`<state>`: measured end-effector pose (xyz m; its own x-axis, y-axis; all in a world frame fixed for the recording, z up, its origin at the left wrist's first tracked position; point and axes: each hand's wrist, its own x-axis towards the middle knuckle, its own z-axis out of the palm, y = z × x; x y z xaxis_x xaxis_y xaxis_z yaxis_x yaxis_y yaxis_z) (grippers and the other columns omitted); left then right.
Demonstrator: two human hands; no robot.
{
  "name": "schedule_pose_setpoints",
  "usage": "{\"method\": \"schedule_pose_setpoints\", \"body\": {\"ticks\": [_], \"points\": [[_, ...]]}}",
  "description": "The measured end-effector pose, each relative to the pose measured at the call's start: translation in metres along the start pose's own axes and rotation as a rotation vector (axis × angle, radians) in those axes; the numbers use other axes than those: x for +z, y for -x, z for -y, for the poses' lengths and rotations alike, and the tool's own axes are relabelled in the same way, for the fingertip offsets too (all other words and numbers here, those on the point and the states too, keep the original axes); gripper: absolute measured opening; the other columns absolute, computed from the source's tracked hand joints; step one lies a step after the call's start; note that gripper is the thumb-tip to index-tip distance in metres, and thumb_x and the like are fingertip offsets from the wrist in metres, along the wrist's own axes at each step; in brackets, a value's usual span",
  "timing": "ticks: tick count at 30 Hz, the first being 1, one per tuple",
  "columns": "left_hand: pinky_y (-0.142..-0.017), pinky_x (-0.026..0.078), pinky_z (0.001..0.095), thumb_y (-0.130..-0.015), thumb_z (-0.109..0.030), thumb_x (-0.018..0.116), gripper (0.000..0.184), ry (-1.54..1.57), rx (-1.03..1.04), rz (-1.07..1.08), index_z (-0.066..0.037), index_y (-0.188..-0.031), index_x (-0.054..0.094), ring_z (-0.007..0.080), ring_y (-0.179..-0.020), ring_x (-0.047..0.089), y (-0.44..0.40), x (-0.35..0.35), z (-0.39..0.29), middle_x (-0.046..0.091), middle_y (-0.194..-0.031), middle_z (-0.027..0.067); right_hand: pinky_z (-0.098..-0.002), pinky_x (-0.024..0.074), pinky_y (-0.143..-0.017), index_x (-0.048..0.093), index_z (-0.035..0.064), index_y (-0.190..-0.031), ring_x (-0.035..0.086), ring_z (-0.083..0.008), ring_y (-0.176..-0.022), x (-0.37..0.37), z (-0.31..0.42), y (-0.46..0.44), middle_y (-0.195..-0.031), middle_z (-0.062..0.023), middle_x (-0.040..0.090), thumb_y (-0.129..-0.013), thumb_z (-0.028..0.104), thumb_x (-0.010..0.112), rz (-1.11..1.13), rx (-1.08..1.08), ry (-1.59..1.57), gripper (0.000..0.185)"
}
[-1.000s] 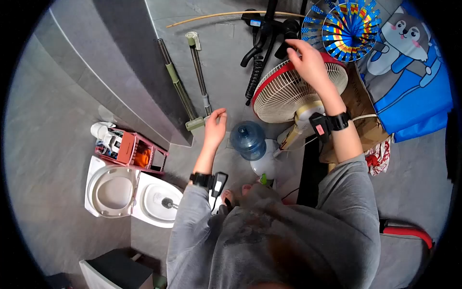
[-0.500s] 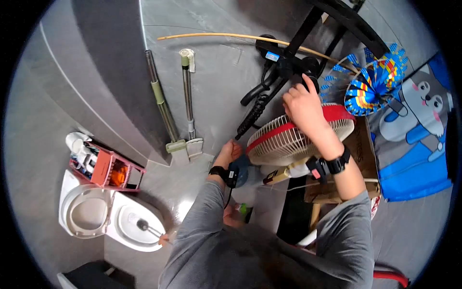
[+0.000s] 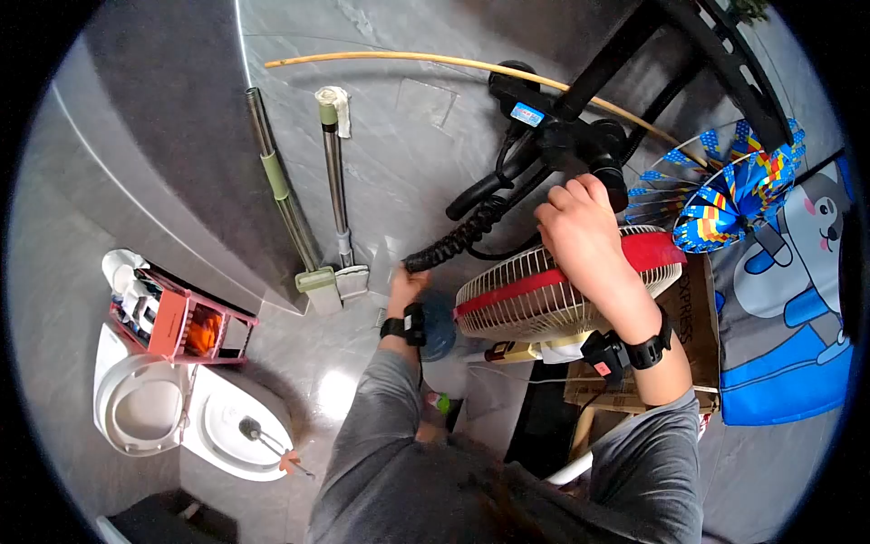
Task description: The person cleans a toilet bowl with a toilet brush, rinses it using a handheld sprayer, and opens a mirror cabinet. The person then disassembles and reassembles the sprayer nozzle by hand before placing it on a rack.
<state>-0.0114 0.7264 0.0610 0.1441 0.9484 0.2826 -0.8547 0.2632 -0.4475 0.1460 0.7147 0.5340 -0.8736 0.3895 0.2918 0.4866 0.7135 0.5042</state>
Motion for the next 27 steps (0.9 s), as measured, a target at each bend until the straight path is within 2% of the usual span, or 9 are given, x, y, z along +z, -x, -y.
{"method": "schedule_pose_setpoints", "body": {"ticks": [3, 4, 5, 6, 8, 9, 14, 25, 27], "points": [[-0.060, 0.043, 0.0271, -0.091, -0.018, 0.038, 0.022, -0.463, 0.754, -0.711, -0.006, -0.077, 0.048, 0.0138, -0.059, 0.048, 0.035, 0.112, 0.035, 0.049, -0.061, 0.0017, -0.0310, 0.0346, -0.083, 0.059, 0.0102, -0.063, 0.051, -0.0178, -0.079, 0.002, -0.003, 0.000, -0.068, -0.0022, 0.052, -0.065, 0.012, 0.053, -0.009, -0.016, -0.045, 0.006], [-0.060, 0.043, 0.0262, -0.092, -0.022, 0.038, 0.025, -0.357, 0.732, -0.593, -0.005, -0.078, 0.049, 0.0137, -0.056, 0.047, 0.057, 0.106, 0.006, 0.050, -0.061, 0.0010, -0.0313, 0.0348, -0.082, 0.059, 0.0104, -0.064, 0.050, -0.0184, -0.078, 0.004, -0.003, 0.001, -0.070, -0.0023, 0.051, -0.064, 0.011, 0.056, -0.010, -0.024, -0.060, 0.003], [-0.059, 0.042, 0.0247, -0.092, -0.025, 0.040, 0.025, -0.428, 0.703, -0.615, -0.006, -0.080, 0.049, 0.0101, -0.055, 0.047, 0.082, 0.121, -0.004, 0.054, -0.064, 0.0015, -0.0317, 0.0350, -0.080, 0.058, 0.0106, -0.065, 0.049, -0.0190, -0.078, 0.006, -0.004, 0.001, -0.071, -0.0025, 0.051, -0.063, 0.010, 0.059, -0.011, -0.032, -0.076, 0.002], [-0.058, 0.041, 0.0240, -0.093, -0.026, 0.040, 0.022, -0.516, 0.835, -0.761, -0.007, -0.087, 0.050, 0.0080, -0.053, 0.046, 0.103, 0.127, -0.020, 0.058, -0.070, 0.0019, -0.0317, 0.0350, -0.080, 0.058, 0.0106, -0.065, 0.049, -0.0190, -0.078, 0.006, -0.003, 0.001, -0.071, -0.0025, 0.051, -0.063, 0.010, 0.059, -0.022, -0.030, -0.085, 0.002], [-0.056, 0.041, 0.0234, -0.093, -0.029, 0.039, 0.021, -0.574, 0.720, -0.612, -0.010, -0.095, 0.048, 0.0066, -0.052, 0.046, 0.156, 0.172, -0.021, 0.062, -0.079, 0.0024, -0.0294, 0.0348, -0.078, 0.060, 0.0127, -0.062, 0.051, -0.0165, -0.079, 0.006, -0.002, 0.000, -0.068, -0.0013, 0.053, -0.066, 0.011, 0.054, -0.016, -0.023, -0.041, 0.007], [-0.055, 0.042, 0.0237, -0.092, -0.029, 0.040, 0.020, -0.488, 0.881, -0.700, -0.011, -0.094, 0.047, 0.0073, -0.053, 0.047, 0.170, 0.194, -0.010, 0.062, -0.082, 0.0031, -0.0294, 0.0348, -0.078, 0.060, 0.0127, -0.062, 0.051, -0.0165, -0.079, 0.007, -0.002, 0.000, -0.068, -0.0013, 0.053, -0.066, 0.011, 0.054, -0.022, -0.030, -0.059, 0.007], [-0.054, 0.045, 0.0247, -0.091, -0.025, 0.045, 0.018, -0.444, 1.050, -0.847, -0.009, -0.085, 0.048, 0.0101, -0.056, 0.049, 0.265, 0.245, 0.038, 0.060, -0.081, 0.0059, -0.0308, 0.0354, -0.075, 0.060, 0.0127, -0.061, 0.054, -0.0182, -0.076, 0.010, -0.007, -0.002, -0.068, -0.0021, 0.056, -0.065, 0.010, 0.055, -0.068, -0.062, -0.089, 0.008], [-0.054, 0.046, 0.0236, -0.091, -0.028, 0.045, 0.024, -0.649, 1.090, -0.946, -0.007, -0.079, 0.048, 0.0134, -0.060, 0.052, 0.368, 0.205, 0.110, 0.054, -0.068, 0.0028, -0.0354, 0.0347, -0.080, 0.059, 0.0081, -0.069, 0.056, -0.0221, -0.077, -0.001, -0.015, -0.004, -0.071, -0.0053, 0.059, -0.069, 0.011, 0.058, -0.167, -0.115, -0.358, 0.003], [-0.054, 0.046, 0.0245, -0.090, -0.026, 0.045, 0.022, -0.483, 1.114, -0.824, -0.007, -0.079, 0.047, 0.0148, -0.059, 0.052, 0.362, 0.211, 0.123, 0.054, -0.068, 0.0046, -0.0361, 0.0339, -0.082, 0.059, 0.0076, -0.085, 0.054, -0.0237, -0.082, -0.009, -0.005, -0.003, -0.081, -0.0065, 0.057, -0.073, 0.010, 0.059, -0.190, -0.091, -0.397, 0.013]]}}
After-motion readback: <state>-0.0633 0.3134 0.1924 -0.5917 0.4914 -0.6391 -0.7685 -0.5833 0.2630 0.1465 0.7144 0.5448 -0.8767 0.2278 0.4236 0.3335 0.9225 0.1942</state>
